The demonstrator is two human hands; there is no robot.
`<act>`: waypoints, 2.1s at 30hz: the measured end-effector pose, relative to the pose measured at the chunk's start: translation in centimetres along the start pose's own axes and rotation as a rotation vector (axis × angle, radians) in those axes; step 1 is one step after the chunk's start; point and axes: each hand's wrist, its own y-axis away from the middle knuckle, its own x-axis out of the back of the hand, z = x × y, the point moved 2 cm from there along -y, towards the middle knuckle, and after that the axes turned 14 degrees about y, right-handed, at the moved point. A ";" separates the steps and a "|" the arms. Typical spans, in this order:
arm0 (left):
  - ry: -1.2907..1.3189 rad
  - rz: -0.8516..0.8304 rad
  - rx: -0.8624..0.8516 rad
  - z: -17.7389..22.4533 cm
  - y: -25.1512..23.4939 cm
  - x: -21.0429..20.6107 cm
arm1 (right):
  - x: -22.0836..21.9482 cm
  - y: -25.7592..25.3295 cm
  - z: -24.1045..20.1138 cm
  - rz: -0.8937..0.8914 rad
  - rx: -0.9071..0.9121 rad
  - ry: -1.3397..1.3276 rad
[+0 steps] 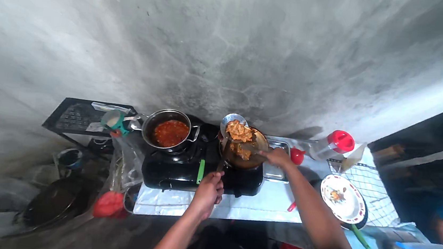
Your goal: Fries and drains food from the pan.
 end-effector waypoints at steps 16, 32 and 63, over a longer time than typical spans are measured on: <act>-0.014 0.054 0.041 -2.5 -0.3 2.6 | 4.6 4.7 1.9 0.316 -0.089 0.289; 0.028 -0.010 0.154 -5.2 -0.8 -0.8 | 4.6 4.6 0.6 0.235 0.048 0.246; 0.043 -0.021 0.171 -4.6 -1.1 -0.8 | 1.5 8.2 -2.2 0.360 0.114 0.383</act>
